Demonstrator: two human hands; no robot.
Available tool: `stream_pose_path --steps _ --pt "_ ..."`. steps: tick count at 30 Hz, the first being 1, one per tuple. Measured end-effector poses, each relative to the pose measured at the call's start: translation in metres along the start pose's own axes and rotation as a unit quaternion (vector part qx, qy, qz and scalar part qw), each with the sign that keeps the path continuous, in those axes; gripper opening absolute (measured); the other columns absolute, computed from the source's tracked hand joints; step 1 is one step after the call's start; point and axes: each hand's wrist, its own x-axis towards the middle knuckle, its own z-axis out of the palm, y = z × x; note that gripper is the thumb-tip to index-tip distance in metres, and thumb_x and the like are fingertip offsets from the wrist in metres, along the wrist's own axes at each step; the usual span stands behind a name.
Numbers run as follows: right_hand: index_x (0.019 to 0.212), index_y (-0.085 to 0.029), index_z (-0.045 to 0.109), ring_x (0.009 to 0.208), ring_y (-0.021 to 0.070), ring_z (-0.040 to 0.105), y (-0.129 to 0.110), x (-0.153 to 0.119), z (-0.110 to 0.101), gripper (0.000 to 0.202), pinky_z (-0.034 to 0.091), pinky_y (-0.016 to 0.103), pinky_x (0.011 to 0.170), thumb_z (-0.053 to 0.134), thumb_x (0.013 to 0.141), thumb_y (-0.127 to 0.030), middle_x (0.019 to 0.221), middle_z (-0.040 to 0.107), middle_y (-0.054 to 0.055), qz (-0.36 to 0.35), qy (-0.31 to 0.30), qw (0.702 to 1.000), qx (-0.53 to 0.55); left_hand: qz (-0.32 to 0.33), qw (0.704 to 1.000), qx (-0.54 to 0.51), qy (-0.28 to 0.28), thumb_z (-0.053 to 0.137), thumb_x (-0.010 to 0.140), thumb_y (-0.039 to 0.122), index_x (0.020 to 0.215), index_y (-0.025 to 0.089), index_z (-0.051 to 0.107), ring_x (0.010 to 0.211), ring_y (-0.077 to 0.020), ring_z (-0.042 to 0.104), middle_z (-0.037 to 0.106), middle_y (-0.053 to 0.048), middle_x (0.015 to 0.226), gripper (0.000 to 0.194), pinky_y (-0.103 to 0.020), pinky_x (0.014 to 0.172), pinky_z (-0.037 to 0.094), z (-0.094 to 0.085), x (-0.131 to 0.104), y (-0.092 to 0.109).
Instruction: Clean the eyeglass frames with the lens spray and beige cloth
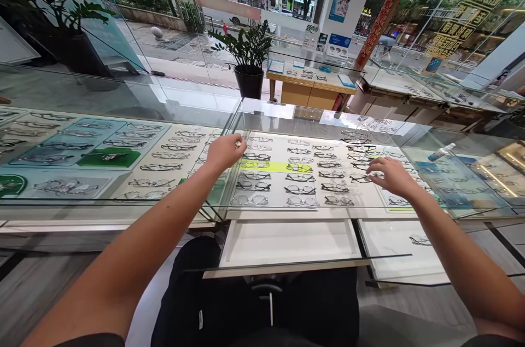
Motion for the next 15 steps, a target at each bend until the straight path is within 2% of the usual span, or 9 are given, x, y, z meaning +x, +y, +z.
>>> stream_pose_path --steps 5,8,10,12,14,15 --pt "0.096 -0.028 0.084 0.123 0.0412 0.065 0.001 0.004 0.005 0.033 0.048 0.061 0.104 0.055 0.098 -0.044 0.128 0.076 0.013 0.032 0.022 0.999 -0.033 0.007 1.000 0.001 0.001 0.047 0.098 0.046 0.089 0.024 0.067 0.070 -0.0285 0.065 0.072 -0.009 0.074 0.031 -0.036 0.060 0.034 0.000 0.000 0.001" --pt "0.102 -0.025 0.083 0.121 0.0434 0.065 -0.007 0.003 -0.002 0.032 0.048 0.063 0.104 0.056 0.096 -0.041 0.127 0.075 0.016 0.050 0.044 0.997 -0.043 0.004 1.000 0.004 0.002 0.048 0.097 0.046 0.089 0.024 0.067 0.071 -0.0284 0.065 0.071 -0.009 0.073 0.031 -0.036 0.059 0.033 0.000 0.000 0.000" --pt "0.104 -0.023 0.081 0.117 0.0422 0.066 -0.024 -0.001 -0.016 0.032 0.051 0.061 0.101 0.056 0.096 -0.041 0.124 0.074 0.018 0.038 0.057 0.998 -0.016 0.000 1.000 0.005 0.002 0.049 0.097 0.047 0.088 0.024 0.067 0.070 -0.0278 0.064 0.070 -0.008 0.072 0.030 -0.036 0.059 0.032 -0.001 0.000 0.000" --pt "0.102 -0.025 0.077 0.112 0.0378 0.068 -0.053 -0.008 -0.034 0.031 0.055 0.055 0.096 0.053 0.101 -0.045 0.120 0.075 0.017 0.008 0.045 0.997 0.055 -0.003 1.000 0.004 0.000 0.050 0.097 0.046 0.088 0.024 0.066 0.069 -0.0274 0.064 0.069 -0.008 0.070 0.028 -0.036 0.058 0.032 -0.001 0.000 0.001" --pt "0.101 -0.029 0.075 0.108 0.0341 0.070 -0.089 -0.017 -0.051 0.032 0.057 0.049 0.088 0.052 0.105 -0.051 0.116 0.076 0.014 -0.026 -0.007 0.989 0.144 -0.007 1.000 0.001 -0.003 0.050 0.097 0.045 0.089 0.024 0.066 0.069 -0.0271 0.063 0.070 -0.007 0.070 0.027 -0.036 0.058 0.032 -0.002 -0.001 0.002" --pt "0.101 -0.030 0.075 0.106 0.0327 0.071 -0.108 -0.021 -0.057 0.032 0.057 0.049 0.090 0.051 0.107 -0.052 0.114 0.077 0.012 -0.058 -0.047 0.980 0.186 -0.007 1.000 0.000 -0.004 0.050 0.097 0.044 0.090 0.023 0.067 0.069 -0.0270 0.064 0.070 -0.008 0.071 0.027 -0.036 0.058 0.032 -0.002 -0.001 0.003"
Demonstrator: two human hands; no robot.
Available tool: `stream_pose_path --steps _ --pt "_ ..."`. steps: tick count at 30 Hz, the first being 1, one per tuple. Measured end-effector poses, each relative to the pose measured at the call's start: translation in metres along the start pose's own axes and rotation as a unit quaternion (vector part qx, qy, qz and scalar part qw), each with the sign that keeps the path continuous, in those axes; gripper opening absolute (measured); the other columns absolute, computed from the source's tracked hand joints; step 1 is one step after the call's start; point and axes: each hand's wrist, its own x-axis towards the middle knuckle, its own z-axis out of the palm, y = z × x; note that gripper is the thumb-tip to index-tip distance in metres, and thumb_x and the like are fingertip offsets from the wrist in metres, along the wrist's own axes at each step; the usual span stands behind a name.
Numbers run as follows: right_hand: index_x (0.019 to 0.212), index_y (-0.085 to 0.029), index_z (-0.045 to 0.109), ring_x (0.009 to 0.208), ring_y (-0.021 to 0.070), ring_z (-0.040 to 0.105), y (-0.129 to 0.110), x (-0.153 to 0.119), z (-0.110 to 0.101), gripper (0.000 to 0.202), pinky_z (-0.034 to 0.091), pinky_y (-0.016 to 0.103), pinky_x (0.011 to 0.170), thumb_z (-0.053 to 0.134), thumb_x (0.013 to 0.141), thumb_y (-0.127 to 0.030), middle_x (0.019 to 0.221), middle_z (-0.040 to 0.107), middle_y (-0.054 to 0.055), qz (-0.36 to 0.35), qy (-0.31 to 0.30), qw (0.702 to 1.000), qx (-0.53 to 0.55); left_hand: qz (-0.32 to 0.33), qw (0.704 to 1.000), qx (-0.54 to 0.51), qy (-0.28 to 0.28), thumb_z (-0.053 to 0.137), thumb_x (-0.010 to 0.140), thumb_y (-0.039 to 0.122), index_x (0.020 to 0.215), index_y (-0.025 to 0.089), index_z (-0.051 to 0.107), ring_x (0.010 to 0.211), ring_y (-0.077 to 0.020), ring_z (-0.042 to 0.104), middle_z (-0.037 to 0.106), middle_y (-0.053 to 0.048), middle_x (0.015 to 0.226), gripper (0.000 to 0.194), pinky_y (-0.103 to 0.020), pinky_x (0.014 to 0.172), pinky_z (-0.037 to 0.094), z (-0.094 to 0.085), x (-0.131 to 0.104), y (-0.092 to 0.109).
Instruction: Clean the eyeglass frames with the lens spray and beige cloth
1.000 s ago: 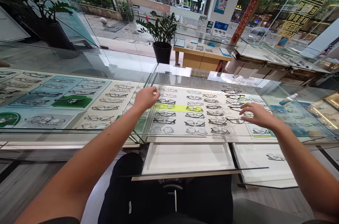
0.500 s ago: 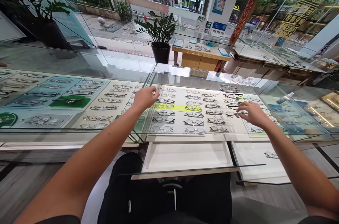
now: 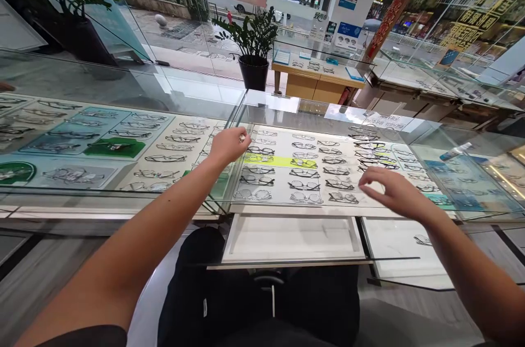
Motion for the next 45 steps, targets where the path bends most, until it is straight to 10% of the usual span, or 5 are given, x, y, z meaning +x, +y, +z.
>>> stream_pose_path --steps 5,10,21,29,45 --pt "0.120 -0.032 0.075 0.115 0.0293 0.073 -0.065 0.001 0.048 0.032 0.058 0.048 0.100 0.050 0.110 -0.049 0.124 0.078 0.007 -0.089 -0.236 0.959 0.128 0.001 1.000 0.005 -0.001 0.049 0.098 0.044 0.092 0.022 0.068 0.070 -0.0266 0.064 0.072 -0.008 0.075 0.030 -0.036 0.059 0.032 0.000 -0.001 0.002" --pt "0.140 -0.024 0.068 0.135 0.0347 0.066 -0.071 0.027 0.135 0.040 0.055 0.053 0.112 0.053 0.108 -0.045 0.142 0.072 0.014 -0.122 -0.269 0.948 0.116 0.003 1.000 0.004 0.003 0.051 0.098 0.043 0.091 0.022 0.069 0.073 -0.0273 0.064 0.073 -0.008 0.077 0.028 -0.036 0.059 0.032 0.001 0.000 0.001" --pt "0.168 -0.027 0.028 0.166 0.0401 0.030 -0.059 0.158 0.272 0.068 0.025 0.067 0.136 0.045 0.107 -0.051 0.177 0.035 0.016 -0.002 0.044 0.996 0.075 0.003 1.000 -0.007 -0.004 0.053 0.099 0.040 0.088 0.022 0.067 0.077 -0.0272 0.066 0.073 -0.007 0.078 0.025 -0.036 0.061 0.032 0.001 0.000 -0.004" --pt "0.165 -0.010 0.040 0.171 0.0409 0.022 -0.053 0.245 0.284 0.086 0.009 0.065 0.140 0.027 0.107 -0.073 0.168 0.054 0.022 0.090 0.030 0.995 0.029 0.004 1.000 -0.009 -0.009 0.054 0.099 0.040 0.086 0.023 0.065 0.077 -0.0267 0.066 0.073 -0.007 0.079 0.025 -0.036 0.061 0.032 -0.002 -0.001 -0.004" --pt "0.161 -0.003 0.050 0.157 0.0349 0.047 -0.046 0.242 0.273 0.085 0.013 0.050 0.140 0.017 0.112 -0.064 0.162 0.060 0.022 0.059 0.008 0.996 -0.062 0.004 1.000 -0.024 -0.012 0.054 0.097 0.040 0.083 0.024 0.060 0.074 -0.0254 0.064 0.072 -0.005 0.077 0.023 -0.035 0.061 0.031 -0.003 -0.002 -0.004"
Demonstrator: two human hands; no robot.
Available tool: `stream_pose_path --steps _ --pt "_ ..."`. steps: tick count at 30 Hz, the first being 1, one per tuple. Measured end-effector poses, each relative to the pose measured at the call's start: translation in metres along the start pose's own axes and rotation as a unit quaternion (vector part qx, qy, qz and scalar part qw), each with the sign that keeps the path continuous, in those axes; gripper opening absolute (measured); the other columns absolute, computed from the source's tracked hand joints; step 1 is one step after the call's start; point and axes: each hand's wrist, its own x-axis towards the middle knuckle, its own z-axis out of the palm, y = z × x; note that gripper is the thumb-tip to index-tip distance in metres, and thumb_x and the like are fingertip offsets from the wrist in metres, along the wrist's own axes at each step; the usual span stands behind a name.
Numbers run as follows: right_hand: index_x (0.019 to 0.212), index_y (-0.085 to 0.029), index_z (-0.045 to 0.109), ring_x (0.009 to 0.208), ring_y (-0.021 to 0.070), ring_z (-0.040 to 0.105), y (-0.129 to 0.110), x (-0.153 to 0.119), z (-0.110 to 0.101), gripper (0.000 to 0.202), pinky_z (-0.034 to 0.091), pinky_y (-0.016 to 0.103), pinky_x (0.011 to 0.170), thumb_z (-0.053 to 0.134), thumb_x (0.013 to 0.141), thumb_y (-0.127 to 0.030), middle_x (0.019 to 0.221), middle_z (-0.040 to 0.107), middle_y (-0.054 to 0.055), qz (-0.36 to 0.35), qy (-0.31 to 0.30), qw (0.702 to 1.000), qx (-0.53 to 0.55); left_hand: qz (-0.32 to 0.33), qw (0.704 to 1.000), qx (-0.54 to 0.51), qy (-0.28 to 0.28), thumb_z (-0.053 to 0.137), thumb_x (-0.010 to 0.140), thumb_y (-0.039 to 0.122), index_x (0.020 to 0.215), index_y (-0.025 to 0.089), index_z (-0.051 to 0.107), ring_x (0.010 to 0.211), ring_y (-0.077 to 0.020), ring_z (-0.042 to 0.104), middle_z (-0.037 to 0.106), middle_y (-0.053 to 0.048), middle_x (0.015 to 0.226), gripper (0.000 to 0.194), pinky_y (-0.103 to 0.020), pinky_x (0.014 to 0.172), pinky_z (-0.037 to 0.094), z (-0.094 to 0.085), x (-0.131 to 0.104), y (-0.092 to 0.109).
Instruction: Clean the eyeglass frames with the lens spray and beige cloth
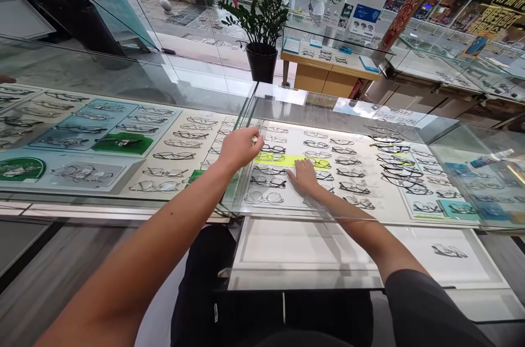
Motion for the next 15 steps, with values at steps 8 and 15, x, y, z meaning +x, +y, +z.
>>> stream_pose_path --steps 8,15 --pt "0.156 -0.005 0.056 0.158 0.0354 0.046 -0.003 0.009 0.006 0.093 0.004 0.053 0.140 0.012 0.109 -0.071 0.156 0.065 0.023 -0.009 -0.023 1.000 -0.019 0.001 1.000 0.005 0.003 0.054 0.097 0.039 0.083 0.024 0.061 0.078 -0.0270 0.067 0.071 -0.006 0.076 0.022 -0.035 0.062 0.031 0.001 0.000 0.000" --pt "0.140 -0.013 0.066 0.146 0.0364 0.054 -0.001 0.002 0.004 0.082 0.009 0.058 0.138 0.016 0.110 -0.070 0.142 0.073 0.022 -0.030 -0.018 0.999 -0.018 -0.003 1.000 0.000 0.001 0.054 0.098 0.040 0.081 0.024 0.058 0.073 -0.0260 0.065 0.069 -0.006 0.073 0.024 -0.035 0.061 0.031 0.001 0.000 0.001"
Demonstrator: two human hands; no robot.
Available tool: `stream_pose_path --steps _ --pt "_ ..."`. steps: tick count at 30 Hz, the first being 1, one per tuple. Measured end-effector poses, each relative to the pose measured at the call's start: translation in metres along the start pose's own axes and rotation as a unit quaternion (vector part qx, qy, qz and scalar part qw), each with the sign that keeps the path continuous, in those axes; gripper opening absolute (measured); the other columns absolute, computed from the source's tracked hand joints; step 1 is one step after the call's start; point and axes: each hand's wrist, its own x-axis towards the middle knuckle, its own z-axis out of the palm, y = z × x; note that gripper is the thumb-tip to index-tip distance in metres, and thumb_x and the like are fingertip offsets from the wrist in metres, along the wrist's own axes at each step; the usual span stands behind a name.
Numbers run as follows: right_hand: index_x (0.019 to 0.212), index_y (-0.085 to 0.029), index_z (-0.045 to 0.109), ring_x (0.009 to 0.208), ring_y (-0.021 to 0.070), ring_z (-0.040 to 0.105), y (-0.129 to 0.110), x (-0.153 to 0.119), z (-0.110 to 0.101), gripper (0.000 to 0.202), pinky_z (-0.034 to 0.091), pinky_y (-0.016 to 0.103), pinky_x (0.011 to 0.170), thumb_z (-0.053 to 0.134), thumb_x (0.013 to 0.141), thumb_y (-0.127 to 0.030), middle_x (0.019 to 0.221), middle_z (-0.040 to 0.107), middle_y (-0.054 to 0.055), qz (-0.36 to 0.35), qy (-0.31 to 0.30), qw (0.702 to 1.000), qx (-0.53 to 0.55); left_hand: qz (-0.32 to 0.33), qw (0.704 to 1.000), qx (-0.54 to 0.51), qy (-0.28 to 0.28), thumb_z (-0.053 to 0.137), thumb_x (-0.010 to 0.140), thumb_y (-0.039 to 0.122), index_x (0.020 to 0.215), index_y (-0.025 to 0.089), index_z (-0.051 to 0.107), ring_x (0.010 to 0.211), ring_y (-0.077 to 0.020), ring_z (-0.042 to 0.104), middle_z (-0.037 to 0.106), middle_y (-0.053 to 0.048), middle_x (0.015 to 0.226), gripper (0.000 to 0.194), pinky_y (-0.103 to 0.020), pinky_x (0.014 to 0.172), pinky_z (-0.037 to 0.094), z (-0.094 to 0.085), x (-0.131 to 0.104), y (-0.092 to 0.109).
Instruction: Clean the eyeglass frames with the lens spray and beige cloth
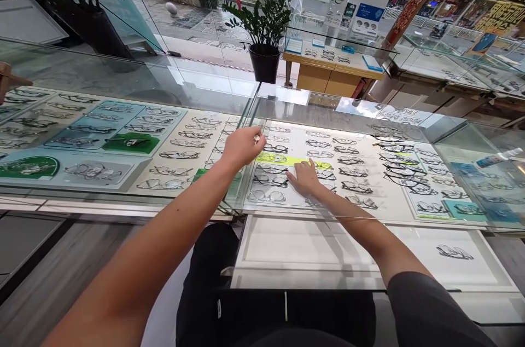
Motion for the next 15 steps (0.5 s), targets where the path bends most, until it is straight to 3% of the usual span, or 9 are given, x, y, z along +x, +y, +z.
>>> stream_pose_path --steps 4,10,15 --pt "0.135 -0.016 0.068 0.137 0.0354 0.059 -0.001 0.003 0.001 0.078 0.012 0.060 0.137 0.016 0.110 -0.069 0.135 0.074 0.020 0.004 0.006 1.000 0.009 0.003 1.000 -0.007 -0.002 0.053 0.098 0.041 0.080 0.024 0.058 0.072 -0.0257 0.065 0.069 -0.006 0.072 0.025 -0.035 0.059 0.031 0.000 0.000 0.000" --pt "0.140 -0.016 0.068 0.137 0.0353 0.061 -0.003 0.006 0.004 0.077 0.014 0.061 0.135 0.015 0.112 -0.065 0.142 0.069 0.020 0.025 -0.001 1.000 0.015 0.002 1.000 -0.002 0.001 0.053 0.098 0.042 0.080 0.025 0.056 0.069 -0.0249 0.062 0.068 -0.005 0.070 0.025 -0.035 0.060 0.032 0.000 0.000 0.000" --pt "0.133 -0.016 0.073 0.138 0.0345 0.061 -0.003 0.014 0.003 0.079 0.011 0.063 0.135 0.016 0.112 -0.067 0.140 0.070 0.021 0.036 -0.011 0.999 0.018 -0.003 1.000 0.002 0.004 0.053 0.097 0.040 0.080 0.025 0.057 0.072 -0.0256 0.063 0.070 -0.005 0.073 0.023 -0.036 0.060 0.031 0.000 0.000 0.001"
